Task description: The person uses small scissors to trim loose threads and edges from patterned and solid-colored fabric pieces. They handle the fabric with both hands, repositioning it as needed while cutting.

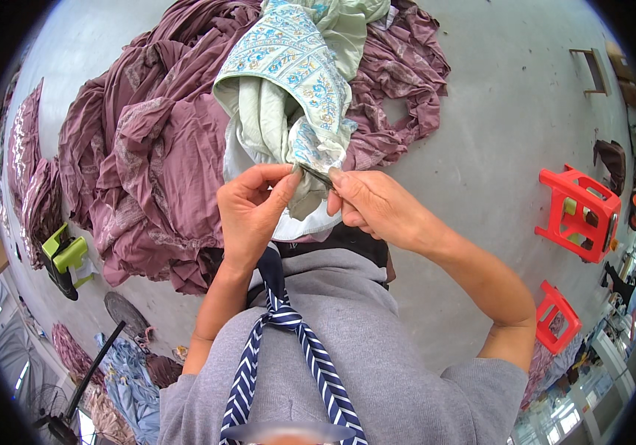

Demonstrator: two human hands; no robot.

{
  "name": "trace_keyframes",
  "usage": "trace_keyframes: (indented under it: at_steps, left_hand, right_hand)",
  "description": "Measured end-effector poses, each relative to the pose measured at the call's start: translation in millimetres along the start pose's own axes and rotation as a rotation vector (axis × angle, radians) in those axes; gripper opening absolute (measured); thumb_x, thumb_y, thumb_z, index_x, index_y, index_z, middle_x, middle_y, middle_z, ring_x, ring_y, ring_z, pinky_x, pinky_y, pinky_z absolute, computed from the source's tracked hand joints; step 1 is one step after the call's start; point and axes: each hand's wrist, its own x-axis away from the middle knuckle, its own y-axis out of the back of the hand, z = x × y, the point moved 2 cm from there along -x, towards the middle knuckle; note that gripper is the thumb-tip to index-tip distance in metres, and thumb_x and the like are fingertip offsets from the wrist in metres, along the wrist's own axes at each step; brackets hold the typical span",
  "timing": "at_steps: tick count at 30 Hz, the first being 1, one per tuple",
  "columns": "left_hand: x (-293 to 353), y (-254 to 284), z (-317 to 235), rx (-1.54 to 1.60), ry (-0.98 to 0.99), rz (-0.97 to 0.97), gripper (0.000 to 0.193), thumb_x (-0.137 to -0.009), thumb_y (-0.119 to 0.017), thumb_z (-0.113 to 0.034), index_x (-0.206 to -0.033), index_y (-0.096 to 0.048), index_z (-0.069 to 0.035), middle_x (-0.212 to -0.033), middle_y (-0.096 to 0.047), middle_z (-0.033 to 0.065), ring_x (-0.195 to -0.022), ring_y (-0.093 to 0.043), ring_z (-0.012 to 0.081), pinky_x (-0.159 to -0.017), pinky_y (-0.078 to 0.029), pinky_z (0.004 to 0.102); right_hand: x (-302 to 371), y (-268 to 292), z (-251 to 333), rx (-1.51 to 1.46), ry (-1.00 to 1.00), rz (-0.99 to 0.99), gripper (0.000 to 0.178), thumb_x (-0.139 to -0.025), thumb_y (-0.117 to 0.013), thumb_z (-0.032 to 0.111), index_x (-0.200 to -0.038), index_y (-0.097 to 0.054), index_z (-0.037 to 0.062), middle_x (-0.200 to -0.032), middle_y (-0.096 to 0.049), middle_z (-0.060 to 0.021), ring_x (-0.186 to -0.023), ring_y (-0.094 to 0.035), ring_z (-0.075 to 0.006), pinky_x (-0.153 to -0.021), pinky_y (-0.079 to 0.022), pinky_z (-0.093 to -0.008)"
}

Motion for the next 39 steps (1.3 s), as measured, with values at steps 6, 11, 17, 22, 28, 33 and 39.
trace_keyframes:
  at_steps: [6,11,17,22,28,33,39]
  left_hand:
    - [0.5,-1.1,1.5,-0.023,-0.027,0.007,0.011,-0.080,-0.067,-0.004,-0.089,-0.067,0.002,-0.079,-0.067,0.0067,-0.067,-0.061,0.0082,-0.061,-0.047,0.0215]
    - [1.1,-1.9,-3.4,-0.107,-0.090,-0.020,0.010,-0.079,-0.066,-0.002,-0.088,-0.066,0.002,-0.078,-0.066,0.0077,-0.065,-0.061,0.0101,-0.060,-0.048,0.0219]
    - [1.6,-4.3,-6.0,-0.188,-0.289,-0.003,0.011,-0.077,-0.065,0.003,-0.087,-0.064,0.002,-0.073,-0.061,0.0083,-0.062,-0.060,0.0118,-0.057,-0.047,0.0225]
    - [2.3,-4.6,-6.8,-0.204,-0.322,-0.015,0.011,-0.076,-0.065,0.004,-0.086,-0.064,0.002,-0.072,-0.061,0.0084,-0.061,-0.059,0.0121,-0.057,-0.046,0.0229]
    - [1.6,-4.0,-5.9,-0.209,-0.318,-0.013,0.010,-0.076,-0.065,0.004,-0.085,-0.063,0.002,-0.072,-0.061,0.0087,-0.062,-0.060,0.0127,-0.058,-0.047,0.0232]
    - [2.3,-2.7,-2.6,-0.145,-0.248,-0.023,0.009,-0.076,-0.064,0.004,-0.085,-0.063,0.002,-0.073,-0.061,0.0088,-0.063,-0.060,0.0130,-0.058,-0.047,0.0235]
    - [1.7,-4.8,-6.0,-0.214,-0.315,0.015,0.008,-0.078,-0.064,0.003,-0.086,-0.063,0.003,-0.073,-0.061,0.0081,-0.063,-0.059,0.0121,-0.059,-0.047,0.0231]
  right_hand:
    - [-2.9,-1.2,0.3,0.029,0.021,-0.019,0.049,-0.098,-0.034,0.044,-0.079,-0.052,0.0033,-0.056,-0.032,0.0070,-0.048,-0.025,-0.0031,-0.042,-0.022,-0.0204]
    - [-2.1,-0.1,2.4,0.075,0.012,-0.052,0.049,-0.097,-0.036,0.045,-0.077,-0.054,0.0035,-0.056,-0.034,0.0060,-0.050,-0.029,-0.0037,-0.044,-0.025,-0.0205]
    - [-4.7,-0.8,6.1,0.178,0.065,-0.102,0.046,-0.096,-0.040,0.041,-0.075,-0.055,0.0026,-0.059,-0.040,0.0028,-0.055,-0.035,-0.0063,-0.048,-0.031,-0.0225]
    - [-8.1,-2.1,3.0,0.245,0.136,-0.126,0.037,-0.097,-0.043,0.034,-0.077,-0.051,0.0042,-0.059,-0.036,0.0054,-0.053,-0.030,-0.0039,-0.046,-0.025,-0.0219]
    - [-10.0,-0.9,5.4,0.316,0.225,-0.197,0.034,-0.092,-0.052,0.029,-0.077,-0.056,-0.0011,-0.063,-0.047,-0.0013,-0.061,-0.042,-0.0071,-0.054,-0.038,-0.0254]
    - [5.5,-0.7,36.1,0.533,0.408,-0.393,0.014,-0.084,-0.062,0.013,-0.088,-0.058,0.0009,-0.062,-0.047,0.0038,-0.053,-0.040,-0.0053,-0.048,-0.034,-0.0222]
    - [-15.4,-2.7,31.1,0.845,0.550,-0.368,0.016,-0.077,-0.065,0.012,-0.085,-0.059,-0.0003,-0.062,-0.055,-0.0132,-0.052,-0.053,-0.0225,-0.051,-0.041,-0.0328]
